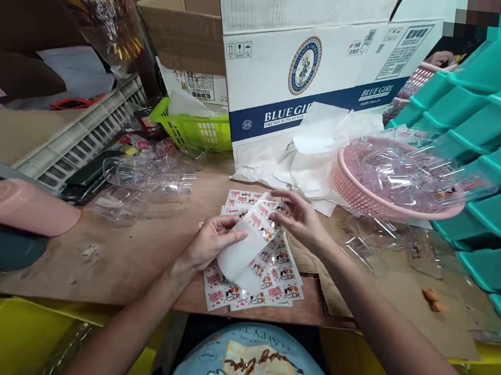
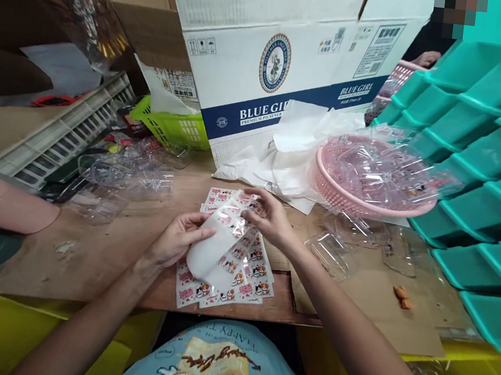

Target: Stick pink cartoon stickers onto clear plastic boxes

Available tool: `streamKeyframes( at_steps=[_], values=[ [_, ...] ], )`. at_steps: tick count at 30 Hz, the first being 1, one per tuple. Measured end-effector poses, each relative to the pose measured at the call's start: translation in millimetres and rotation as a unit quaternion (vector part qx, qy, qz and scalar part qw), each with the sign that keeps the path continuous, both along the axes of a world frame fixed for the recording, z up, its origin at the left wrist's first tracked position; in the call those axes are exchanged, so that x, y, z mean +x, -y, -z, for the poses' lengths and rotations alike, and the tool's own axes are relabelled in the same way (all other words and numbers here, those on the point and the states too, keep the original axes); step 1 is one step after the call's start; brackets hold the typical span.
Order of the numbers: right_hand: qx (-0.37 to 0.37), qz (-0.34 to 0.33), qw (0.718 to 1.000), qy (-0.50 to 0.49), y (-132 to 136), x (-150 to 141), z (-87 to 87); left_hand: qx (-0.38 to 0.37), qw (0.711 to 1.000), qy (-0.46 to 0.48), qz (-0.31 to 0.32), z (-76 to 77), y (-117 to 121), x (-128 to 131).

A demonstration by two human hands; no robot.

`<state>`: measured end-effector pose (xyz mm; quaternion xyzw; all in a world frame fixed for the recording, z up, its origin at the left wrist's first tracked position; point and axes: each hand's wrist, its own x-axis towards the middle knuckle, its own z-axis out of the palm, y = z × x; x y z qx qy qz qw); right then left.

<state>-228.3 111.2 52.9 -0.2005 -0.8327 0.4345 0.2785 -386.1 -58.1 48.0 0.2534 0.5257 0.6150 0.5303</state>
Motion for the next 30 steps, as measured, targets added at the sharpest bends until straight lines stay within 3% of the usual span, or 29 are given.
streamKeyframes(
  at_steps=[3,5,7,12,17,23,25,28,30],
  values=[
    [0.203,0.116,0.972,-0.029,14,-5,-3.1,-0.009,0.996,0.009,-0.086,3.7,0,-2],
    [0.287,0.085,0.954,-0.031,30,-8,-6.2,-0.008,0.995,0.008,-0.099,7.0,-1,-1],
    [0.300,0.024,0.953,-0.029,44,-13,-6.6,0.011,0.996,0.000,-0.090,9.7,-2,2],
    [0.198,0.031,0.978,-0.067,50,-24,6.8,0.065,0.995,-0.032,-0.075,18.2,0,7],
    [0.034,0.044,0.995,-0.085,41,-26,15.6,0.075,0.993,-0.012,-0.091,27.7,2,9],
    [0.106,0.028,0.991,-0.079,48,-25,14.4,0.045,0.991,0.054,-0.111,21.0,-5,19],
    [0.089,0.019,0.992,-0.082,49,-25,15.1,0.046,0.989,0.044,-0.132,20.8,-7,21],
    [-0.037,0.049,0.993,-0.097,40,-24,15.1,0.021,0.990,0.022,-0.140,28.6,-8,16],
    [-0.141,0.088,0.980,-0.112,28,-21,12.4,-0.001,0.987,-0.048,-0.152,35.3,-5,6]
  ],
)
